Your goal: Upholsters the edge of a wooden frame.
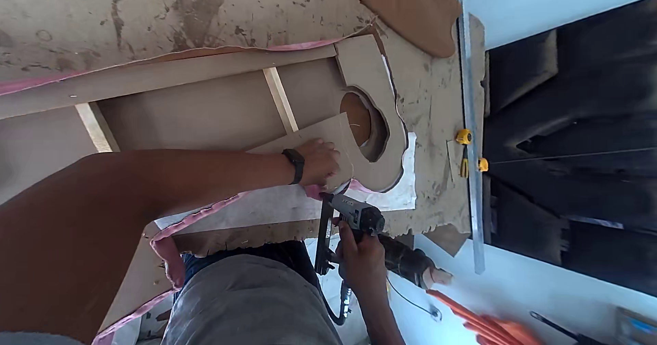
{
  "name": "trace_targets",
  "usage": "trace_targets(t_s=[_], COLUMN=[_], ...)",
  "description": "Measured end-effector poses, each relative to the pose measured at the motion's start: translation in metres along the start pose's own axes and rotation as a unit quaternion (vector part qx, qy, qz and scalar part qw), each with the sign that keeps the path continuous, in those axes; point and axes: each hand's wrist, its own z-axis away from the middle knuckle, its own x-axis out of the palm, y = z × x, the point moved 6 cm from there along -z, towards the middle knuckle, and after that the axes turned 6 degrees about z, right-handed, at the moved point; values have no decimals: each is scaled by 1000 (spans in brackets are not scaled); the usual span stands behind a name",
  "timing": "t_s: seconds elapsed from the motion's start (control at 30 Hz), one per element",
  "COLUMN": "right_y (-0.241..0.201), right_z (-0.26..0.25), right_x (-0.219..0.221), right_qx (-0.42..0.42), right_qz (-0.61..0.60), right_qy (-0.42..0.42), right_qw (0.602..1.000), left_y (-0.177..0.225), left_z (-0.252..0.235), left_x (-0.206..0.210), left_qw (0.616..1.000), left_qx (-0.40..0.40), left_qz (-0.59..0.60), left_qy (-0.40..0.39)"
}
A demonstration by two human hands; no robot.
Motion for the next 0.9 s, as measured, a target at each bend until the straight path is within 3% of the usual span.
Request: trace_targets(t_s=[0.23,0.47,0.73,0.8,0.9], right_y=[-16,-16,-28,-30,-26], right_z=[-6,-2,-6,-6,-6], right_x=[0,3,11,11,12], right_qx=[42,79,82,86,96], right_qz=[80,-12,17,23,14], right_qy=[-9,4,9,4,-6], right_qw=[996,997,996,996,995], left_y=[-5,-9,-14,-21,-42], left_z=[-8,-15,-19,-23,-8], left_x=[0,-4,-4,-11,-36], left_qw=[999,998,998,999,997], left_qx=[23,42,38,33,32], left_qz=[-4,-44,-27,12,41], left_qy=[-35,-23,-40,-29,49])
